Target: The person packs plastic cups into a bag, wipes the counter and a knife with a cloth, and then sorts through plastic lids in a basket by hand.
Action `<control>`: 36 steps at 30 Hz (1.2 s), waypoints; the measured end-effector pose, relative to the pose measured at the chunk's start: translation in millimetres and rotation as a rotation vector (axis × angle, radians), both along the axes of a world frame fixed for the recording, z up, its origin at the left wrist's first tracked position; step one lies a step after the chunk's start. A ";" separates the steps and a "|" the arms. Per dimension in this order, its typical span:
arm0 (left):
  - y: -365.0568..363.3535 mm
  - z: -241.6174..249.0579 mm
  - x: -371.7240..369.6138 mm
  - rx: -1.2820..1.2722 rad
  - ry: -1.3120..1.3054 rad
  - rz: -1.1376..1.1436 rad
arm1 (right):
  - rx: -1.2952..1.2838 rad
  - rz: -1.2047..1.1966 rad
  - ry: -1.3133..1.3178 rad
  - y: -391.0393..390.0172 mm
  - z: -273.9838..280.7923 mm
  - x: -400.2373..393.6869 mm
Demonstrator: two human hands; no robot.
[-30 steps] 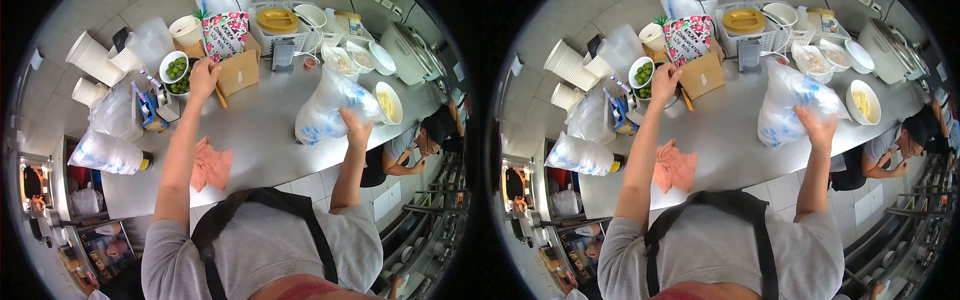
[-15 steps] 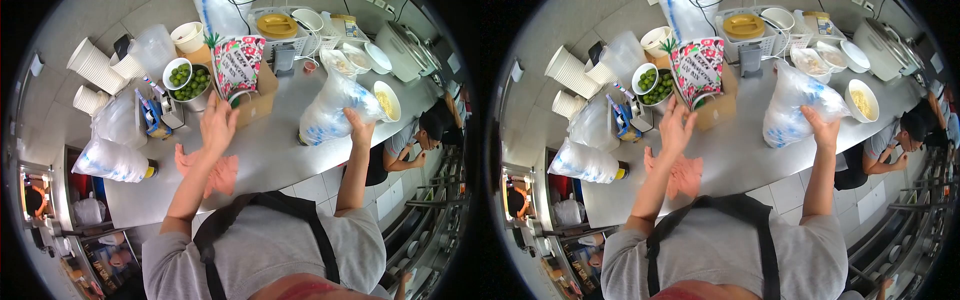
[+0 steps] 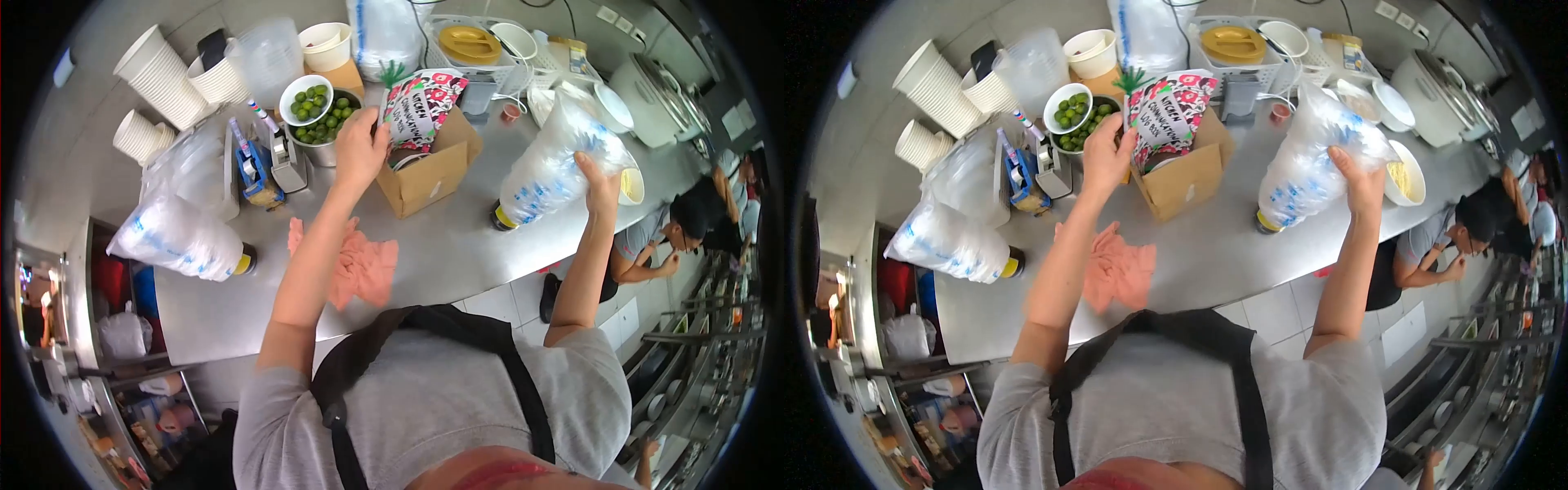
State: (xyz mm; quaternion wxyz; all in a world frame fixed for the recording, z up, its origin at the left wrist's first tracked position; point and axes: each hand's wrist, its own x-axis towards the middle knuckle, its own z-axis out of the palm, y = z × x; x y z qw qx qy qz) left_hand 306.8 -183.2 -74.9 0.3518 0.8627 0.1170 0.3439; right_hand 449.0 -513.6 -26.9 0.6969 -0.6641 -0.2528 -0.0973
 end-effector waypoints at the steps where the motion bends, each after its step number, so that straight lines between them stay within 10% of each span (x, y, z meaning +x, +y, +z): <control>1: -2.6 -1.8 -3.7 0.076 -0.071 0.024 | -0.051 0.043 0.019 -5.4 1.3 -2.2; 5: -8.3 -0.9 -12.8 0.138 -0.117 -0.023 | -0.167 -0.120 -0.078 -19.2 24.8 -15.4; 10: -11.0 -5.7 -15.2 0.501 -0.220 -0.021 | -0.790 -0.156 -0.912 -21.0 98.2 -35.7; 14: -12.7 4.0 -22.9 0.530 -0.156 -0.117 | -1.241 0.040 -0.669 -8.0 93.7 -23.8; 36: -15.0 12.9 -57.5 0.506 0.142 -0.210 | -1.057 -0.109 -0.545 69.4 185.2 15.1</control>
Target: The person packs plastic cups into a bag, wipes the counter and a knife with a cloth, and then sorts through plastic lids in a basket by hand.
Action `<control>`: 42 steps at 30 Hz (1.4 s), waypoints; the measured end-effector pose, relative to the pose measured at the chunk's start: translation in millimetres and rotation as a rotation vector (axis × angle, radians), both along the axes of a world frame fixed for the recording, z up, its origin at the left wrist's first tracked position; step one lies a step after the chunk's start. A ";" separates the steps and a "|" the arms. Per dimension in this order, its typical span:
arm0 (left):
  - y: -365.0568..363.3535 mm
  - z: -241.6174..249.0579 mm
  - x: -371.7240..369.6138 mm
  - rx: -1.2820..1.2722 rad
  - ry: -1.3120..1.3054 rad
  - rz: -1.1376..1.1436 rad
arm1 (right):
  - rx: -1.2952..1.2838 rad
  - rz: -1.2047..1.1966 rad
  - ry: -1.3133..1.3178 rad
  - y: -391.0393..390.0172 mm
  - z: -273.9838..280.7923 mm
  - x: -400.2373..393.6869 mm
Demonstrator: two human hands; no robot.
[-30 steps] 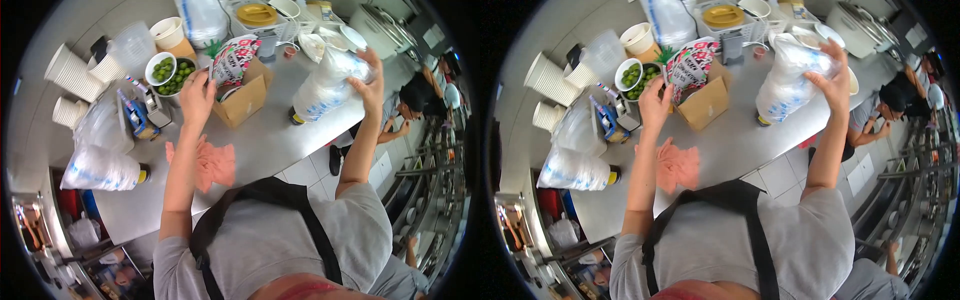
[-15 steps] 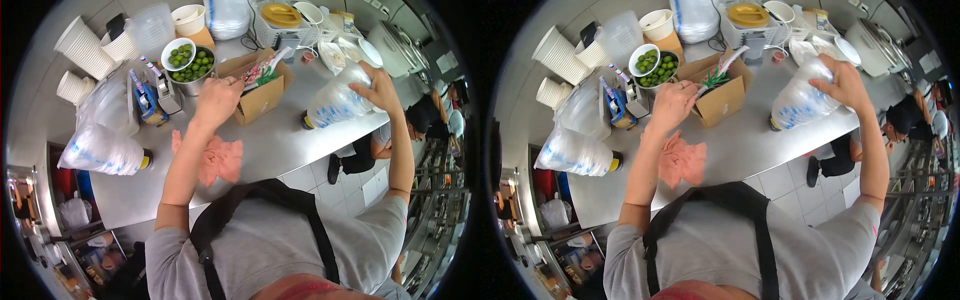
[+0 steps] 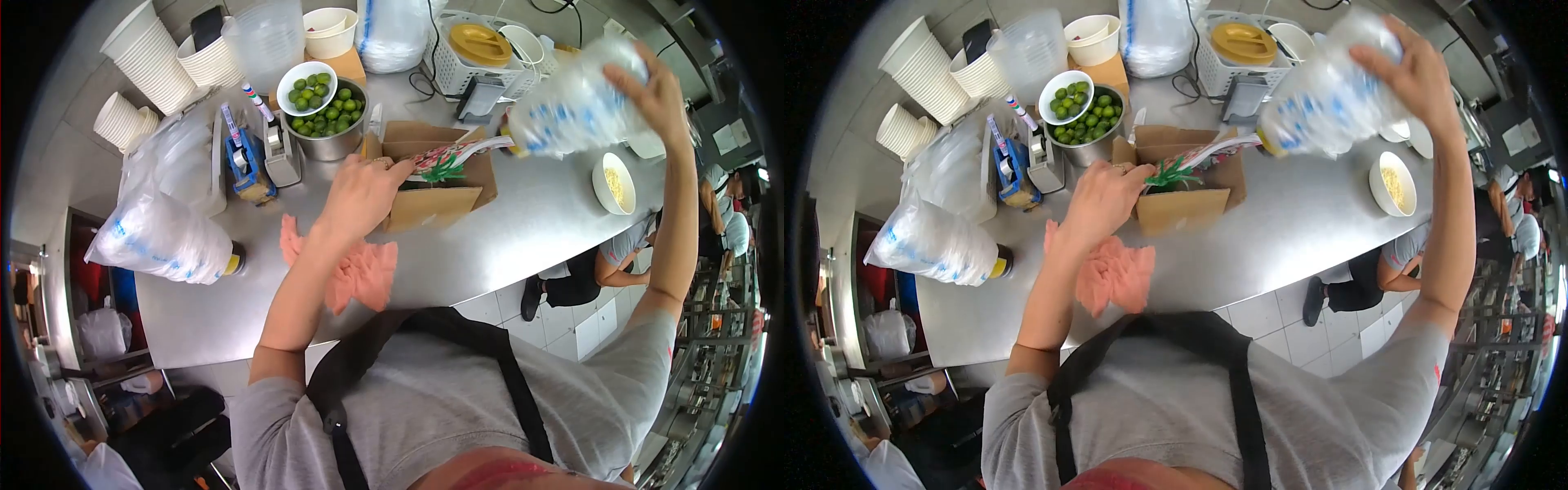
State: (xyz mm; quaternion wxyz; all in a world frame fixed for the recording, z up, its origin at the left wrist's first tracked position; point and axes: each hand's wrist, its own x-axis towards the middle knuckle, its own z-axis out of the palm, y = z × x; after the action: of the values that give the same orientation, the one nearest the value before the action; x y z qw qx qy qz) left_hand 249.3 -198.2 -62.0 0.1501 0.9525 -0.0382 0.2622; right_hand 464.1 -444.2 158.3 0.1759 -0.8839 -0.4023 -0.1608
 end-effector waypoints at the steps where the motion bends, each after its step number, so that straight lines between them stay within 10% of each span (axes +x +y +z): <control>1: -0.4 -0.2 0.6 0.001 -0.003 -0.004 | 0.001 -0.004 -0.003 8.6 4.2 8.5; 19: 15.4 -10.6 -57.1 -0.211 -0.257 0.060 | -0.086 -0.083 -0.122 256.2 -85.5 56.2; 29: 97.1 12.0 -215.9 -0.043 -1.019 0.979 | -0.158 -0.068 -0.353 290.9 -116.1 129.6; 33: 163.7 1.6 -247.0 -0.784 -0.983 0.422 | -0.261 -0.030 -0.439 301.2 -102.2 128.7; 37: 180.5 -13.5 -236.9 -1.062 -0.751 0.407 | -0.252 0.204 -0.625 302.6 -84.0 107.4; 42: 148.7 -3.3 -213.8 -0.940 -0.471 0.405 | -0.275 0.692 -0.346 271.9 -39.7 -106.1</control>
State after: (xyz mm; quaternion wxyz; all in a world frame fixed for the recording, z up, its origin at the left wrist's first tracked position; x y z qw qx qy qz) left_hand 35.5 -49.5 -65.3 0.4923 0.6873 0.2340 0.4801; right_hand 358.0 -172.4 118.6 0.0298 -0.6715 -0.7174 -0.1833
